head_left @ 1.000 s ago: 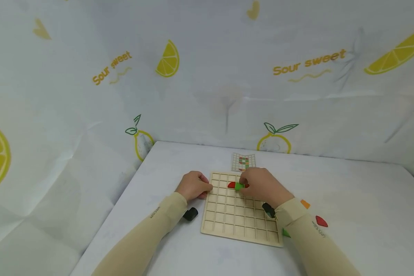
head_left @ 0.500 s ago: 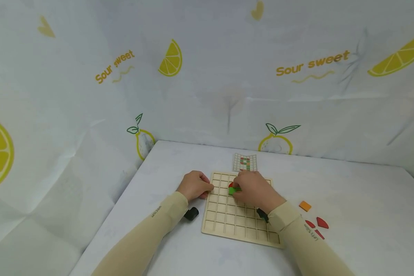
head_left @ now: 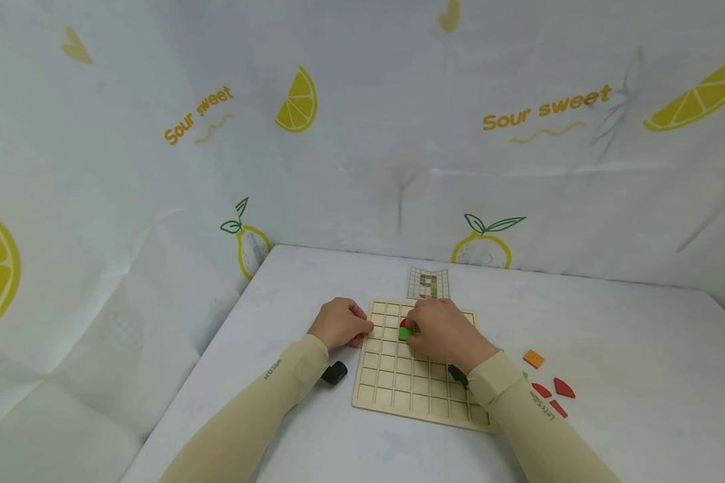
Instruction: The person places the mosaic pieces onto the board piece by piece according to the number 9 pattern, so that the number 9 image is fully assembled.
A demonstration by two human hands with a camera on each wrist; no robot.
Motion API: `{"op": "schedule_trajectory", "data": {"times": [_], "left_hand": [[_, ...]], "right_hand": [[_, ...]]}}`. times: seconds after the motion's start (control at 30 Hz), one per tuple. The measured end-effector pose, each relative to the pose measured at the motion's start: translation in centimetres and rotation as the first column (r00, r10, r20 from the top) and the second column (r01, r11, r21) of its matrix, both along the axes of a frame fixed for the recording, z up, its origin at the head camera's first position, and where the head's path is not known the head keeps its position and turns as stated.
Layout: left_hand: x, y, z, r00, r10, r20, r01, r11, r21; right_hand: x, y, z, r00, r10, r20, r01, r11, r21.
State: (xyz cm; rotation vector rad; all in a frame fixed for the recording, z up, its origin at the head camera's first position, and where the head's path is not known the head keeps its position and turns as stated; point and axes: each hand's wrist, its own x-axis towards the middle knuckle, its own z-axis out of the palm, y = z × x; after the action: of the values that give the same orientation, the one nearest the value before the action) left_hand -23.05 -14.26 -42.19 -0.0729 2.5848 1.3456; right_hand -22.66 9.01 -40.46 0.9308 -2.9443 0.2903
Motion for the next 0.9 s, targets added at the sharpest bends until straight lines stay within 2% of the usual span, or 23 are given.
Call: {"op": "schedule_trajectory", "data": {"times": [0.43,0.77,0.9], "left_hand": [[-0.09,0.13,-0.13,1.000,0.001,0.004,-0.001,1.000,-0.008],[-0.10,0.28,-0.13,1.000,-0.010,-0.001,0.010,1.000,-0.017],[-0.07,0.08,-0.19,1.000,0.005,0.004,-0.005,1.000,-0.020]], "right_hand": [[0.19,0.18,0.14,1.000,-0.002,-0.015,0.002,1.000,0.006],[0.21,0.39,0.27,1.000,-0.021,0.004,0.021,1.000,-0.003],[0.07,0.35,0.25,1.000,-0.014,0.011,0.014,1.000,-0.010]]}}
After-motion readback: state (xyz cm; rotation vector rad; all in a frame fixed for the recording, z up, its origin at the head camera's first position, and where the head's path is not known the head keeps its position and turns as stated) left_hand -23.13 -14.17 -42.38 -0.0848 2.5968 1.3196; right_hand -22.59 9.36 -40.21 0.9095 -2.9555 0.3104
